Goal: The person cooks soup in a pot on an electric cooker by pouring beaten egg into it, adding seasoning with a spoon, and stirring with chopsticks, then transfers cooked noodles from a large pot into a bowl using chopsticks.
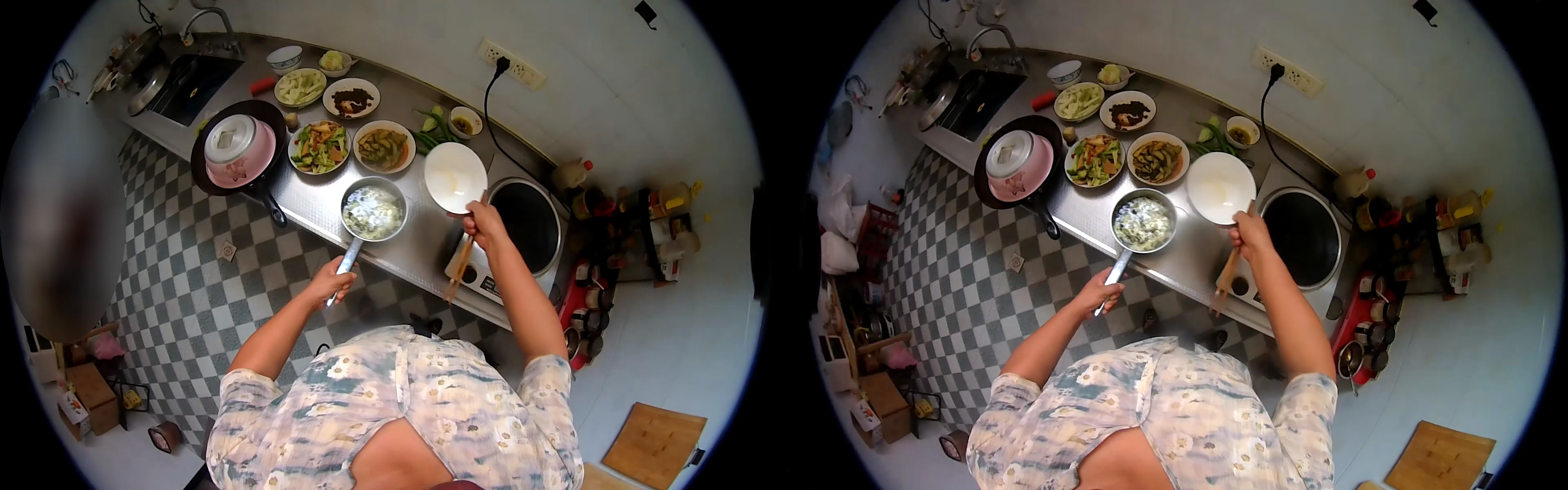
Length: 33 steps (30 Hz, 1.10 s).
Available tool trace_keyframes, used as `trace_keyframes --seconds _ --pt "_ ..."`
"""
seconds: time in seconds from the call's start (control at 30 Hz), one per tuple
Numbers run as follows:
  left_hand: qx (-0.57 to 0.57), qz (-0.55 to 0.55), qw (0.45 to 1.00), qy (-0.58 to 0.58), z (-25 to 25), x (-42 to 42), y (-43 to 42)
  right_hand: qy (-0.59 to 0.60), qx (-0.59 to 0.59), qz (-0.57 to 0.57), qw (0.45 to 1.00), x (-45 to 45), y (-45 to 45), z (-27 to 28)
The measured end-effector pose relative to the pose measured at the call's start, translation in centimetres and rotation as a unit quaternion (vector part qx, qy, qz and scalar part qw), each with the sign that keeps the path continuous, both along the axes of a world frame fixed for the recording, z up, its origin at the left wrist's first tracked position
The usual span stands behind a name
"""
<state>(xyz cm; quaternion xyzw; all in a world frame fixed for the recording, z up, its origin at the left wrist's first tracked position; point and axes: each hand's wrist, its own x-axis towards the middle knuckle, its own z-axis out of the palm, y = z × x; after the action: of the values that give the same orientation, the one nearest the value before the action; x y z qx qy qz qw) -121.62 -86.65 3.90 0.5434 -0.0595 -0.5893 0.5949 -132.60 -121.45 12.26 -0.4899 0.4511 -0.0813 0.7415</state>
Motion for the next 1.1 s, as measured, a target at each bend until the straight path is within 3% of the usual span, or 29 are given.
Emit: trace_keyframes --seconds 0.57,0.7,0.83,1.0,1.1 --pt "-0.040 -0.109 0.993 -0.028 -1.6 -0.9 -11.4 0.071 -0.026 -0.006 0.997 -12.4 3.9 7.6" --pt "-0.054 -0.084 0.995 0.022 -2.3 -1.5 -13.2 0.064 -0.052 0.031 0.996 -14.5 4.6 7.2" --pt "-0.055 -0.064 0.996 -0.022 -2.2 -3.4 -14.7 0.067 -0.058 0.082 0.993 -16.0 5.4 7.3" --pt "-0.001 -0.045 0.990 0.135 -5.2 -2.7 -13.1 0.071 -0.084 0.159 0.981 -17.3 6.3 8.3" --pt "-0.013 0.075 0.997 0.014 -5.6 -5.0 -8.7 0.070 -0.097 0.230 0.966 -17.1 6.6 8.1"
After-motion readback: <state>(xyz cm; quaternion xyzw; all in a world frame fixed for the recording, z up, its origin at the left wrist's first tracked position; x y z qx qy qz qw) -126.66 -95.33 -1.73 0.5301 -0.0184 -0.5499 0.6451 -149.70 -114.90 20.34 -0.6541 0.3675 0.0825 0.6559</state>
